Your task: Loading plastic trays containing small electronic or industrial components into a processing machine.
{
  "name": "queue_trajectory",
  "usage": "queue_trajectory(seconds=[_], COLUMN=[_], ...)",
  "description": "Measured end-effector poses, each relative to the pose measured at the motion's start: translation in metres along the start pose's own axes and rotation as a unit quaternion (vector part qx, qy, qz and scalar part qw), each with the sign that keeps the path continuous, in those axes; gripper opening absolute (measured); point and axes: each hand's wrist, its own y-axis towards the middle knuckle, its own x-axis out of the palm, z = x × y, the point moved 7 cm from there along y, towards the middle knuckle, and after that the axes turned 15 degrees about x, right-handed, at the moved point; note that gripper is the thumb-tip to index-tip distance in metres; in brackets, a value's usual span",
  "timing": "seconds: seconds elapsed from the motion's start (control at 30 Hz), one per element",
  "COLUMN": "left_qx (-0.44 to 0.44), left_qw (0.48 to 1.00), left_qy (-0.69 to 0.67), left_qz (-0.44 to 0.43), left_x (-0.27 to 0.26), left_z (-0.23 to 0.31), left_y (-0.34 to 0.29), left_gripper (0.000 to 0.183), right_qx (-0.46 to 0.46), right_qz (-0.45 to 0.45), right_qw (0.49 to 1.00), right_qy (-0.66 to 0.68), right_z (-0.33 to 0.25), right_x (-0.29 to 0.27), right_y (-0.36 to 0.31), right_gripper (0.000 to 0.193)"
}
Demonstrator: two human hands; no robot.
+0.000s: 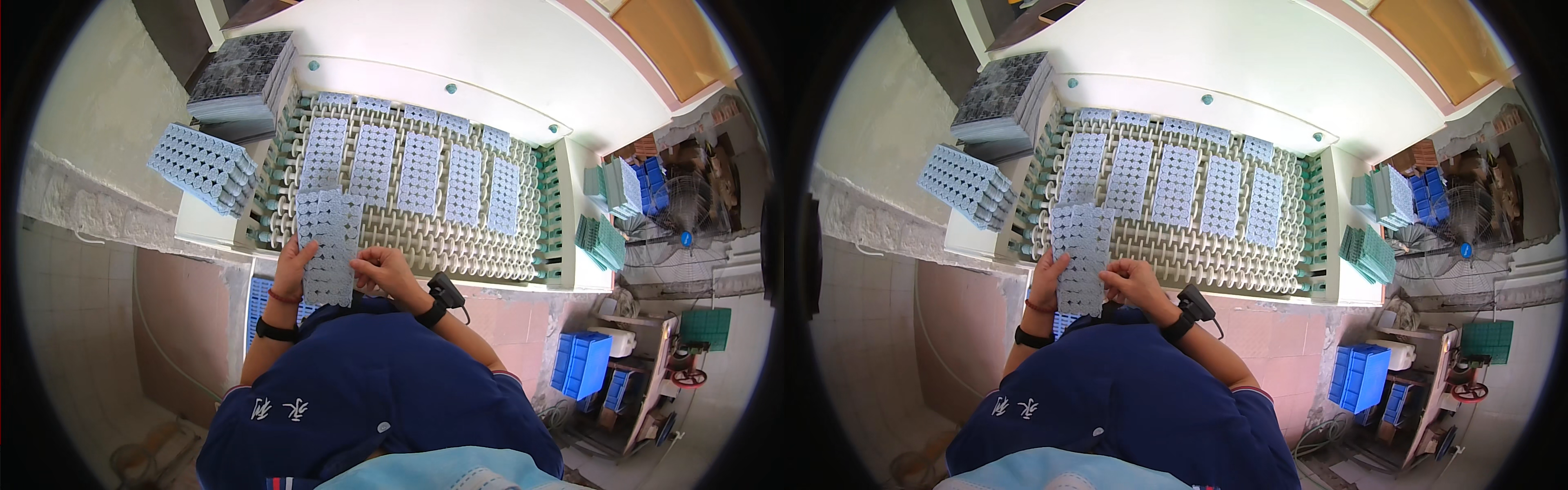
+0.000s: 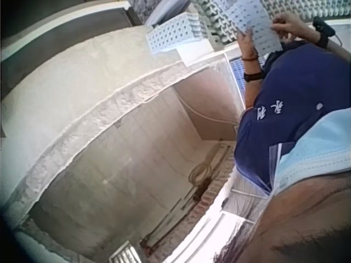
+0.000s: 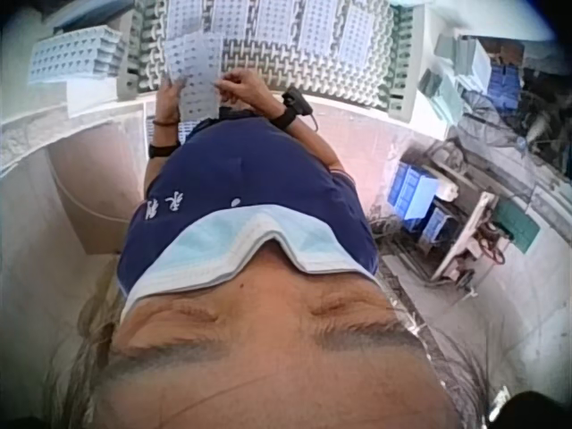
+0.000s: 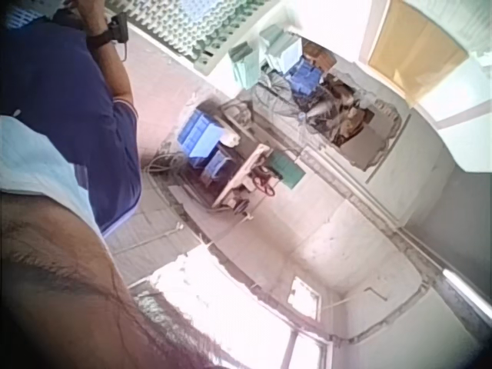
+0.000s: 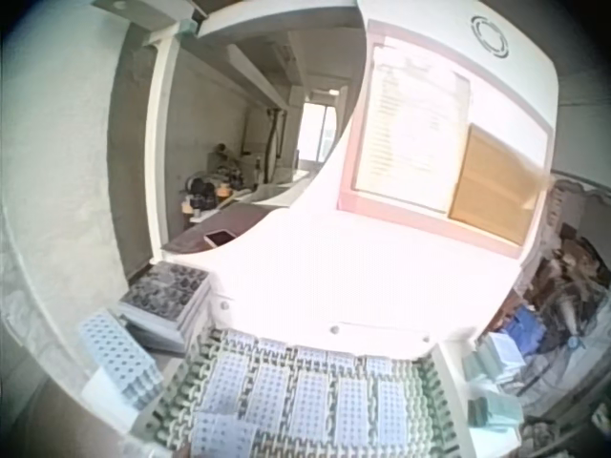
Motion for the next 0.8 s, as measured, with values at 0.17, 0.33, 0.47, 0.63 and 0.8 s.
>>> queue_trajectory(seconds=[0.17,0.33,0.47,0.63,0.8], left_qx=[0.005,0.009,-0.017,0.01,0.035], left_qw=[1.0,1.0,0.993,0.99,0.994], left_qy=[-0.013,-0.013,-0.114,-0.142,-0.097], left_qz=[0.007,0.003,0.012,0.007,0.028], left_x=[0.001,-0.001,0.0,-0.013,-0.04], left_z=[0.005,0.005,0.009,0.03,0.042], left_y=[0.001,0.001,0.001,-0.007,-0.017], left_gripper=[0.025,0.025,0.033,0.042,0.044], right_qx=[-0.004,-0.007,-0.071,-0.121,-0.103], right_qz=[-0.018,-0.015,0.015,0.152,0.177], right_qw=[1.0,0.999,0.996,0.97,0.976], right_qy=[-0.021,-0.031,0.043,0.147,0.069], right_z=[0.002,0.006,0.002,-0.003,-0.001], right_x=[0.007,0.01,-0.003,-0.067,-0.076], right_y=[0.001,0.003,0.005,-0.001,0.004], right_gripper=[0.017,0.016,0.015,0.011,0.013])
